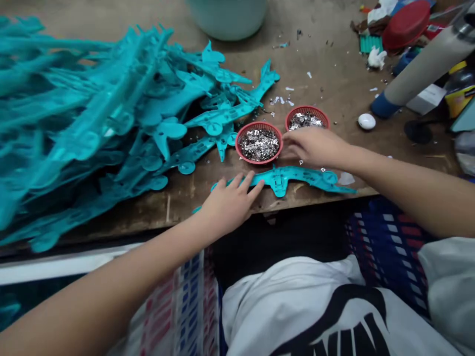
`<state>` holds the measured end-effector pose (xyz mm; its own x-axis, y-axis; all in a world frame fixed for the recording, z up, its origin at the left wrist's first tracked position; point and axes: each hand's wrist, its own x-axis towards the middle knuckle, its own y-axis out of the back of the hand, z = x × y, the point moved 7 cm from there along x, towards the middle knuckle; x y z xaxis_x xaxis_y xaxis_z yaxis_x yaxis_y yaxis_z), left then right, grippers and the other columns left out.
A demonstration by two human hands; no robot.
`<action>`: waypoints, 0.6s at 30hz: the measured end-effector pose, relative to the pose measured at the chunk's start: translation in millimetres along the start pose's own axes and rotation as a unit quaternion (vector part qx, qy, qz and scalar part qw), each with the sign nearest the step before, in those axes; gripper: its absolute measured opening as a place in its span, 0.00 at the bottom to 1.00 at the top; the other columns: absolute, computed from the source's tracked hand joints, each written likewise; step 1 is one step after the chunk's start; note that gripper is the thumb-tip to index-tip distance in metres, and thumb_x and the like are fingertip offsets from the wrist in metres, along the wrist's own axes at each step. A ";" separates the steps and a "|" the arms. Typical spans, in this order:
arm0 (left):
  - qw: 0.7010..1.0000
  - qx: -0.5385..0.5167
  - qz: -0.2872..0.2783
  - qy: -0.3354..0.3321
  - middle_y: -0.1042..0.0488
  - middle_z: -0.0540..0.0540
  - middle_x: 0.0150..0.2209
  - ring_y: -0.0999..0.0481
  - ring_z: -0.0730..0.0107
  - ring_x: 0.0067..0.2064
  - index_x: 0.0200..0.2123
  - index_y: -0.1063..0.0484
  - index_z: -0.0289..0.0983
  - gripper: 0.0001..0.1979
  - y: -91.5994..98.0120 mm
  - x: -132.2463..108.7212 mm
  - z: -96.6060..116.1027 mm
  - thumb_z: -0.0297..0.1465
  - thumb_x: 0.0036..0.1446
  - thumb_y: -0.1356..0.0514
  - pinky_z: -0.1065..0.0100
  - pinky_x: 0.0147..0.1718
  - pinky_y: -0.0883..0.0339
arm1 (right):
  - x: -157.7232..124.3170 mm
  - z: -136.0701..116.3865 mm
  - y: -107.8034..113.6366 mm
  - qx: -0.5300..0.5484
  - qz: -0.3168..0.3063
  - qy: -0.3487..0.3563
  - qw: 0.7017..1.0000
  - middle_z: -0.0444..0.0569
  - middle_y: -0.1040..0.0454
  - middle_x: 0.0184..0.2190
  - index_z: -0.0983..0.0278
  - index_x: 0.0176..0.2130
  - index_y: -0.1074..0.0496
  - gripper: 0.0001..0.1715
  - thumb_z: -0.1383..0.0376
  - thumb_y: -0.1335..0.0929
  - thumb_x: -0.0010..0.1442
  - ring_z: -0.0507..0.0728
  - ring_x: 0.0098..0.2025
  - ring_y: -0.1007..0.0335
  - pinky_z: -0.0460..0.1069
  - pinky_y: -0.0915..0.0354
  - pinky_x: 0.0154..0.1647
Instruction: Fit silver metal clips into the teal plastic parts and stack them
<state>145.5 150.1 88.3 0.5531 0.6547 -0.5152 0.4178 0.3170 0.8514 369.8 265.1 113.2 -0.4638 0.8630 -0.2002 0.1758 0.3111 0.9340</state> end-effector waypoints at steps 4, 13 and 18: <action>0.999 -0.029 -0.036 -0.010 0.51 0.27 0.96 0.37 0.19 0.94 0.98 0.44 0.41 0.50 -9.0 1.2 -3.9 0.33 0.83 0.27 0.25 0.84 0.21 | 13.2 70.0 17.3 -0.065 0.045 -0.045 0.996 0.66 0.12 0.77 0.63 0.81 0.15 0.35 0.62 0.31 0.84 0.85 0.79 0.16 0.77 0.22 0.81; 0.997 -0.051 -0.033 -0.055 0.56 0.26 0.96 0.46 0.19 0.96 0.96 0.40 0.37 0.46 -0.1 -3.4 -4.7 0.38 0.85 0.28 0.24 0.87 0.26 | 19.8 84.0 -16.3 -0.093 -0.047 -0.005 0.995 0.64 0.16 0.80 0.60 0.83 0.15 0.39 0.59 0.24 0.80 0.81 0.78 0.18 0.72 0.24 0.82; 0.993 -0.080 0.054 -0.069 0.55 0.29 0.97 0.47 0.22 0.97 0.94 0.32 0.39 0.42 -2.6 5.6 -16.7 0.37 0.85 0.29 0.27 0.89 0.27 | 17.8 59.6 -13.2 -0.115 -0.017 0.024 0.993 0.62 0.10 0.69 0.57 0.71 0.06 0.29 0.63 0.30 0.82 0.80 0.72 0.18 0.71 0.23 0.72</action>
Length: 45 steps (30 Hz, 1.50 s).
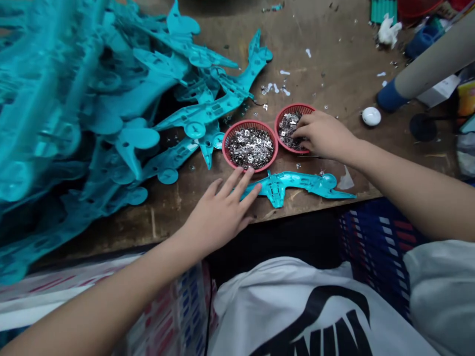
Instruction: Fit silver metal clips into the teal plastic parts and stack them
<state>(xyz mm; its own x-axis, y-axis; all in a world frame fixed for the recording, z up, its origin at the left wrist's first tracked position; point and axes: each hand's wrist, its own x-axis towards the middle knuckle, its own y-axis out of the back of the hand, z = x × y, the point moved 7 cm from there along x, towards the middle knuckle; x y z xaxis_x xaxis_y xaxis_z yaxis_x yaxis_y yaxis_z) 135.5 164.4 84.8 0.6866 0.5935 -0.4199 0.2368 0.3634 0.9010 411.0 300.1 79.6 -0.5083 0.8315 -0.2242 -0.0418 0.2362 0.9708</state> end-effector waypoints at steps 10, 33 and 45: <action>0.998 -0.035 0.043 0.004 0.54 0.33 0.99 0.49 0.21 0.98 0.93 0.30 0.41 0.41 -6.3 10.4 -18.1 0.39 0.84 0.28 0.28 0.89 0.29 | -2.8 19.3 38.1 0.047 0.095 -0.086 0.991 0.53 0.04 0.63 0.47 0.69 0.06 0.27 0.54 0.30 0.82 0.79 0.67 0.14 0.73 0.22 0.69; 0.999 0.003 -0.003 -0.052 0.33 0.43 0.93 0.29 0.42 0.93 0.94 0.32 0.50 0.38 -5.4 14.9 19.9 0.35 0.87 0.34 0.44 0.85 0.21 | -1.7 21.3 38.1 0.053 0.108 -0.058 0.991 0.56 0.09 0.70 0.52 0.77 0.09 0.37 0.55 0.37 0.85 0.76 0.74 0.14 0.71 0.21 0.83; 0.998 0.027 -0.040 -0.040 0.33 0.46 0.93 0.28 0.44 0.92 0.92 0.29 0.49 0.35 0.3 17.7 16.8 0.35 0.88 0.35 0.46 0.88 0.25 | 5.1 19.5 24.8 0.032 0.091 -0.034 0.995 0.62 0.06 0.58 0.59 0.67 0.05 0.32 0.61 0.33 0.79 0.77 0.64 0.11 0.72 0.17 0.73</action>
<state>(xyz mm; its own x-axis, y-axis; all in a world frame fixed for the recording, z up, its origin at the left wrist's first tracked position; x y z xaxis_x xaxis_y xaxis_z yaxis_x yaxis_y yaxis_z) 159.3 162.9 79.5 0.7160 0.5048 -0.4822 0.3281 0.3665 0.8707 424.1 320.0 100.9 -0.4421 0.8954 -0.0529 0.1016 0.1086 0.9889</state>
